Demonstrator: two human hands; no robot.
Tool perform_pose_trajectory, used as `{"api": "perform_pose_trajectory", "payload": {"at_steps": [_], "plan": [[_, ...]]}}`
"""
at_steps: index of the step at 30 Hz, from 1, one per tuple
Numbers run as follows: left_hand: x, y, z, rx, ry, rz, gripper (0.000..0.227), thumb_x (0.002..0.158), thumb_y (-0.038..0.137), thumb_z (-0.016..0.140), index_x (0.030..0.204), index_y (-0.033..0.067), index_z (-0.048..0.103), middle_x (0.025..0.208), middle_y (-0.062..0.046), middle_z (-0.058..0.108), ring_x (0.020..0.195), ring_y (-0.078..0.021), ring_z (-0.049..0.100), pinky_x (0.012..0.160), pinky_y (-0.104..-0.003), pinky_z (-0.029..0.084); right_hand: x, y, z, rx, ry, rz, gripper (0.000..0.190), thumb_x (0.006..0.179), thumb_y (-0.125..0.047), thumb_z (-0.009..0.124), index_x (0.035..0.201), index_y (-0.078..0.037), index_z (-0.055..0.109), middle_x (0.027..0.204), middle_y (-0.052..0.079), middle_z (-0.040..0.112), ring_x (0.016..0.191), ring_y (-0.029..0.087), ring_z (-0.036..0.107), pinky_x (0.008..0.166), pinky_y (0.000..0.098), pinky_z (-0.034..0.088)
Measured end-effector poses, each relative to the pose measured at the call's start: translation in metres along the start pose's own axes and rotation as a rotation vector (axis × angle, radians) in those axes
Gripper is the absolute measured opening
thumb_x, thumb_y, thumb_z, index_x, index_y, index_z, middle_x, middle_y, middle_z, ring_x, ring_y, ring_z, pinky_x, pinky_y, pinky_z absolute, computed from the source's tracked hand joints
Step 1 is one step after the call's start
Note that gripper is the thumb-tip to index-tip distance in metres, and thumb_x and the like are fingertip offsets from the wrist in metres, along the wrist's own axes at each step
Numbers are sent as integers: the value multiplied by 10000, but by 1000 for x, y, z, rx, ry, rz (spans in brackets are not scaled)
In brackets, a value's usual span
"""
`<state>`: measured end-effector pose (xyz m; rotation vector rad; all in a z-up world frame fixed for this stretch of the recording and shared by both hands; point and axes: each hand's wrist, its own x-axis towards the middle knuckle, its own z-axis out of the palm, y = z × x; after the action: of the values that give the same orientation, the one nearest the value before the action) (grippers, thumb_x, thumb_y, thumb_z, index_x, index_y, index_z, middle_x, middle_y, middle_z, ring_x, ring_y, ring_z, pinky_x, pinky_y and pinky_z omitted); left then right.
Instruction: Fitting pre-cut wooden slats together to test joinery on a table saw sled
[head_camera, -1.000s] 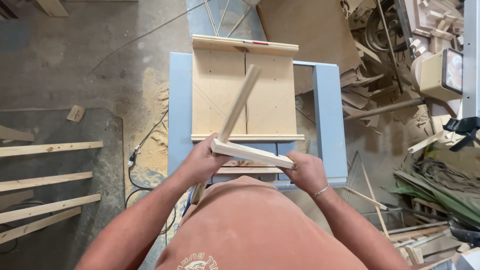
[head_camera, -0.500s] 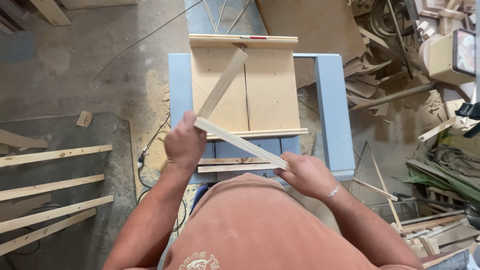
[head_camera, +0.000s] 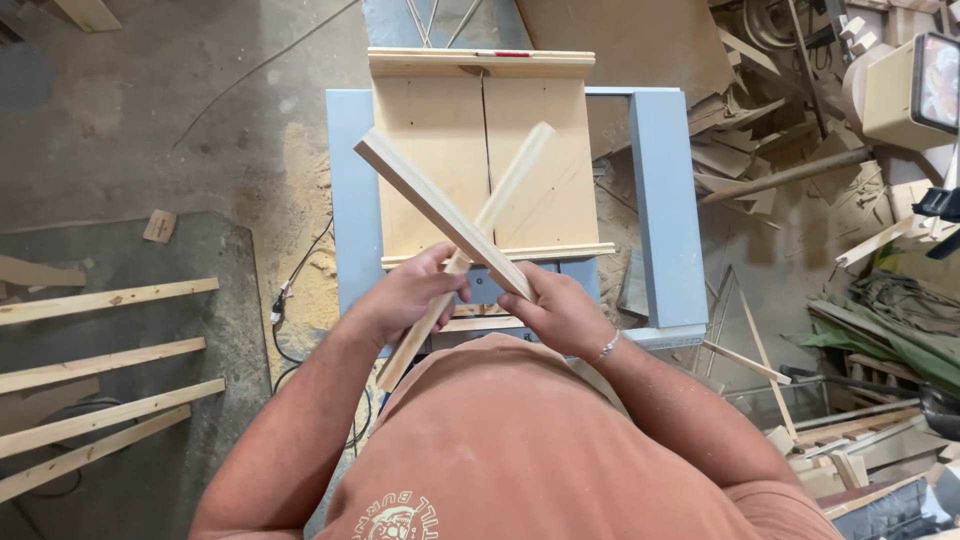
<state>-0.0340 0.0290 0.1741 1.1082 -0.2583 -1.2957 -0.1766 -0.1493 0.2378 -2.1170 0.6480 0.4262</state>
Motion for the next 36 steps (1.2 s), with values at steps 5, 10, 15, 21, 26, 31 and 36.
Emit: {"api": "perform_pose_trajectory", "payload": {"at_steps": [5,10,15,21,26,31,36], "plan": [[6,-10,11,65,33,-20,557,889,115,617,1396,-59,466,725,-146,613,357,-152,539,264,-276,477,9,-3,2,-165,-19,-34,402,998,-401,591,1306,-143,578,878,283,690,945,499,700,841,581,522],[0,4,19,123,70,-35,328,834,95,611,1129,-49,593,609,-90,545,320,-149,498,282,-263,435,13,-1,-1,-243,-119,-40,353,993,-450,569,1235,-193,560,843,226,694,932,478,695,819,554,523],[-3,11,23,163,65,-27,299,811,100,613,1077,-34,595,455,-83,481,276,-182,480,279,-276,411,16,6,7,-294,-83,-15,307,999,-463,557,1201,-233,541,825,193,692,913,459,705,816,547,536],[-8,11,32,200,106,0,397,848,106,602,1197,-75,550,604,-72,548,320,-147,498,305,-265,426,16,10,8,-335,-72,5,295,999,-456,553,1169,-217,522,845,226,686,928,483,699,833,570,540],[-8,4,34,198,109,34,440,845,96,613,1232,-94,524,646,-71,560,333,-138,509,305,-257,428,14,16,10,-405,-62,8,271,1001,-452,551,1108,-208,504,853,229,685,934,485,699,837,572,540],[-7,-7,27,422,105,38,577,937,433,663,1187,-85,620,713,-76,656,423,-139,617,403,-279,507,2,23,28,-432,118,-152,235,980,-359,579,1120,-179,524,783,199,691,809,476,723,732,581,566],[-19,-16,38,574,247,143,589,795,527,798,1104,27,752,867,-172,743,830,-282,720,795,-412,543,-8,39,36,-612,416,-446,218,913,-333,631,1089,-222,566,738,75,565,725,347,687,630,485,564]]}}
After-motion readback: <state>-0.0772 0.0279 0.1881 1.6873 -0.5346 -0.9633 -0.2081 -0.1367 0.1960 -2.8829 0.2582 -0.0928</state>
